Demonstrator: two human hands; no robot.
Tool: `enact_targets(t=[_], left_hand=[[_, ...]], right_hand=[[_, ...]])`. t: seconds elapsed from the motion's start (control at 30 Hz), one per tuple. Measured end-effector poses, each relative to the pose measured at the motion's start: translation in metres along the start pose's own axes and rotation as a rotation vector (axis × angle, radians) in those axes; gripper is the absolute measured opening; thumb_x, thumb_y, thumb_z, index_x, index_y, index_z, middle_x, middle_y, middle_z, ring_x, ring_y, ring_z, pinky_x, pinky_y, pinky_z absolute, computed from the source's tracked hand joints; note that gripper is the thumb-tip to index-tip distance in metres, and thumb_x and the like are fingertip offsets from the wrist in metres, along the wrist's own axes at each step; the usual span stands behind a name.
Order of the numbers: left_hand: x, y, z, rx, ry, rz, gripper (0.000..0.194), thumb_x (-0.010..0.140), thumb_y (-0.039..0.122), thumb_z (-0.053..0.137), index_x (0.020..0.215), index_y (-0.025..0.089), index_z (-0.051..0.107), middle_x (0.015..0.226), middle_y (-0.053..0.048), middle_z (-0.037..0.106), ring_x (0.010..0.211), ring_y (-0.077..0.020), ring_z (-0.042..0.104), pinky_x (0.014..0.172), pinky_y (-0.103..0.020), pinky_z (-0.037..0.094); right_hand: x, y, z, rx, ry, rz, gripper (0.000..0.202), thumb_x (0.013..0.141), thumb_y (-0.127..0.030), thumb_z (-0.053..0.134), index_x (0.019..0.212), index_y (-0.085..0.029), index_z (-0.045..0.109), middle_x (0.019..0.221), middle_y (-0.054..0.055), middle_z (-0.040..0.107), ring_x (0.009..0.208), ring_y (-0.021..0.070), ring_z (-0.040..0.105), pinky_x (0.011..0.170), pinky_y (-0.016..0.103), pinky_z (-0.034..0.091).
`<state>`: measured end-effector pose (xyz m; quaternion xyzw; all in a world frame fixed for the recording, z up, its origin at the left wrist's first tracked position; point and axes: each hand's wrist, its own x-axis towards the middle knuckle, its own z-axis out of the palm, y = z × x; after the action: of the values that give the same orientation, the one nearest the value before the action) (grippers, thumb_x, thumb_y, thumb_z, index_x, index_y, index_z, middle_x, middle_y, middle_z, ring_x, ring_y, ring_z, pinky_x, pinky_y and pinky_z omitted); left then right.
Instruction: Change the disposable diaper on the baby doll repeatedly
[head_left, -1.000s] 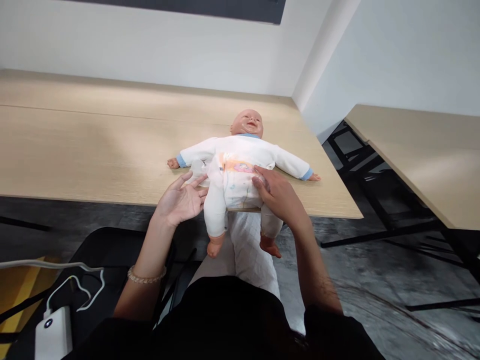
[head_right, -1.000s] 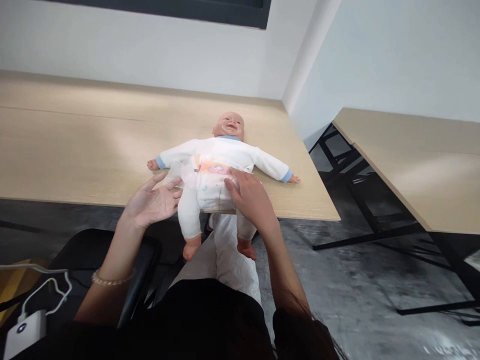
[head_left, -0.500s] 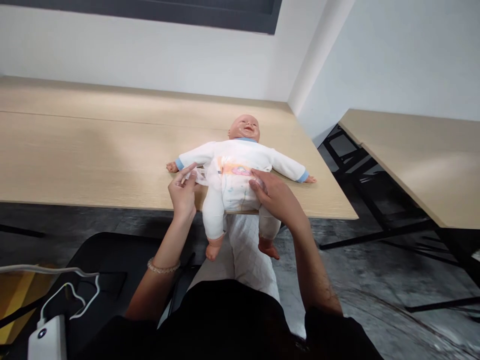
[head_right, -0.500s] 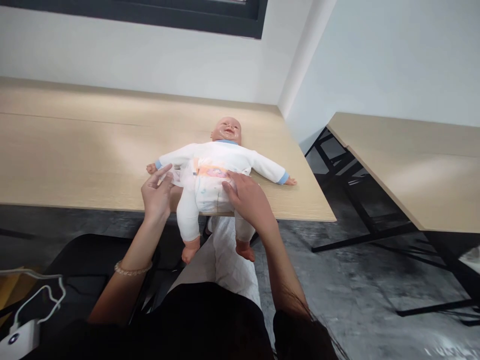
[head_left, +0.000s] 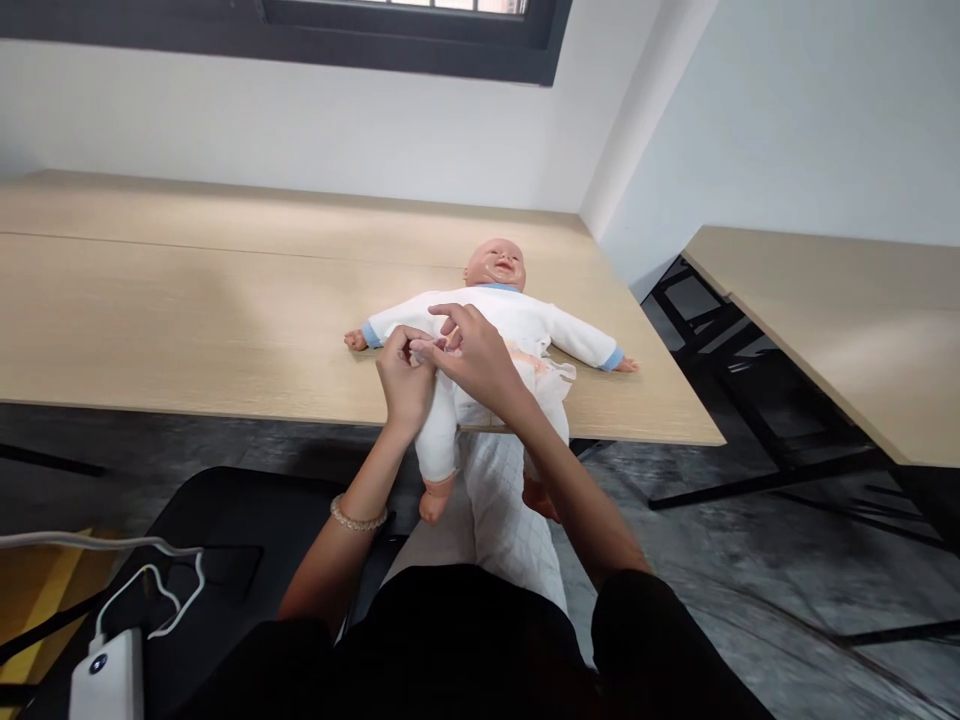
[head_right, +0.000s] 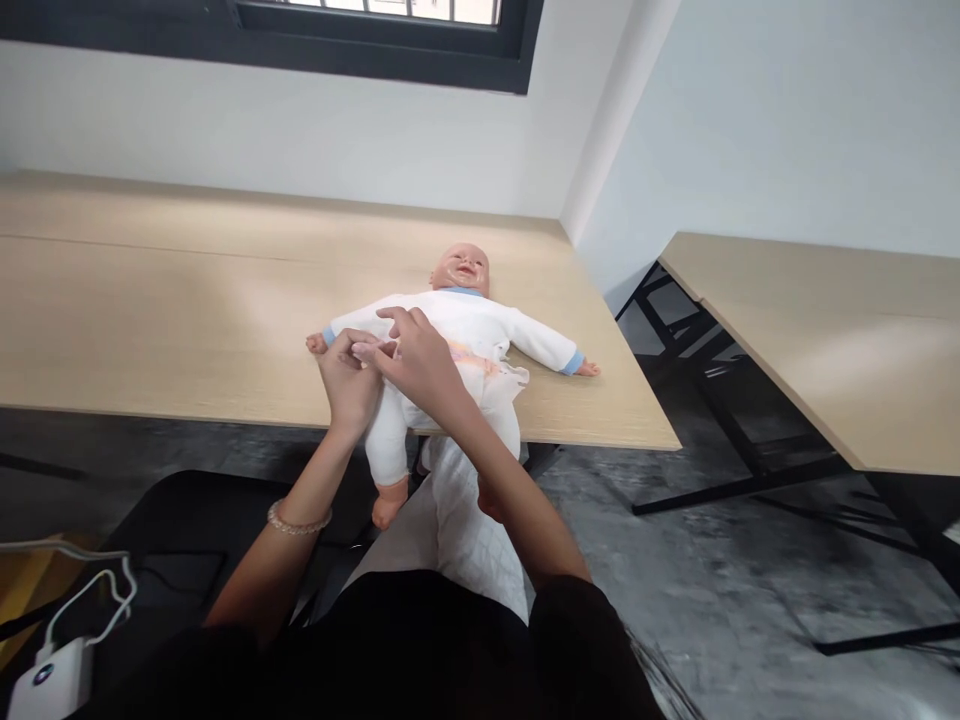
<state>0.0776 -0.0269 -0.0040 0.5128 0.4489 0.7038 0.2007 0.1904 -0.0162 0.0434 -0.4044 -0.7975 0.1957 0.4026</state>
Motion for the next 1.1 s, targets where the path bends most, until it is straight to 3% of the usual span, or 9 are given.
enact_targets(t=[0.13,0.33,0.47,0.53,0.63,0.73,0.8,0.93,1.1], left_hand=[[0.005,0.001,0.003,0.007,-0.025,0.014,0.02,0.076,0.002,0.063,0.067,0.018,0.054,0.069,0.003,0.057,0.071,-0.0118,0.054,0.072,-0.026,0.042],[0.006,0.004,0.003,-0.098,0.007,-0.113,0.03,0.071,0.007,0.075,0.082,0.02,0.05,0.075,0.005,0.051,0.064,-0.0089,0.045,0.059,-0.022,0.034],[0.003,-0.001,-0.002,-0.07,-0.117,-0.212,0.024,0.076,0.015,0.073,0.084,0.02,0.051,0.078,0.003,0.053,0.068,-0.0105,0.049,0.063,-0.023,0.037],[0.001,-0.006,-0.007,-0.054,-0.137,-0.303,0.024,0.076,0.019,0.075,0.086,0.02,0.053,0.087,-0.001,0.058,0.081,-0.0139,0.057,0.07,-0.024,0.043],[-0.001,-0.008,-0.017,-0.17,-0.043,-0.514,0.042,0.071,0.022,0.083,0.1,0.021,0.053,0.1,-0.004,0.062,0.096,-0.0177,0.062,0.079,-0.027,0.048],[-0.004,0.0,-0.029,-0.459,-0.059,-0.799,0.052,0.069,0.025,0.086,0.105,0.023,0.05,0.093,-0.001,0.064,0.081,-0.0144,0.065,0.074,-0.027,0.052],[-0.005,0.006,-0.035,-0.591,-0.126,-0.889,0.051,0.069,0.025,0.087,0.105,0.023,0.051,0.086,0.0,0.066,0.072,-0.0121,0.064,0.068,-0.024,0.053],[-0.002,0.004,-0.03,-0.599,-0.172,-0.826,0.043,0.066,0.022,0.086,0.099,0.021,0.059,0.084,0.0,0.069,0.069,-0.0113,0.066,0.064,-0.021,0.052],[0.003,-0.015,-0.013,-0.512,-0.068,-0.605,0.037,0.063,0.026,0.085,0.093,0.018,0.064,0.087,-0.003,0.073,0.081,-0.0169,0.07,0.071,-0.025,0.053]], right_hand=[[0.005,-0.003,0.002,-0.043,-0.008,-0.017,0.007,0.092,-0.016,0.064,0.099,-0.016,0.066,0.086,0.001,0.055,0.078,0.0158,0.054,0.077,0.028,0.045],[0.005,0.002,-0.006,-0.062,-0.006,-0.01,0.009,0.092,-0.01,0.06,0.087,-0.017,0.064,0.087,0.003,0.059,0.083,0.0172,0.055,0.076,0.027,0.043],[0.012,0.005,-0.009,-0.016,-0.028,-0.066,0.009,0.092,-0.012,0.059,0.086,-0.017,0.063,0.089,0.004,0.06,0.084,0.0176,0.056,0.078,0.029,0.044],[0.017,0.005,-0.008,0.016,-0.053,-0.124,0.011,0.094,-0.013,0.056,0.087,-0.018,0.063,0.091,0.004,0.061,0.085,0.0177,0.057,0.079,0.03,0.045],[0.024,0.002,-0.003,0.048,-0.119,-0.187,0.015,0.097,-0.013,0.052,0.087,-0.018,0.062,0.092,0.004,0.061,0.084,0.0171,0.057,0.08,0.031,0.047],[0.026,-0.003,0.002,0.069,-0.154,-0.228,0.015,0.098,-0.015,0.051,0.088,-0.018,0.06,0.094,0.005,0.06,0.086,0.0169,0.058,0.082,0.03,0.049],[0.024,-0.007,0.005,0.06,-0.18,-0.234,0.014,0.099,-0.016,0.051,0.089,-0.018,0.06,0.097,0.006,0.06,0.089,0.0171,0.059,0.083,0.03,0.049],[0.023,-0.011,0.006,-0.007,-0.244,-0.194,0.011,0.1,-0.017,0.052,0.093,-0.021,0.06,0.102,0.006,0.063,0.094,0.0179,0.06,0.089,0.03,0.05],[0.029,0.001,0.002,-0.105,-0.225,-0.114,0.018,0.103,-0.02,0.047,0.111,-0.014,0.062,0.113,0.011,0.063,0.107,0.0199,0.058,0.097,0.034,0.046]])
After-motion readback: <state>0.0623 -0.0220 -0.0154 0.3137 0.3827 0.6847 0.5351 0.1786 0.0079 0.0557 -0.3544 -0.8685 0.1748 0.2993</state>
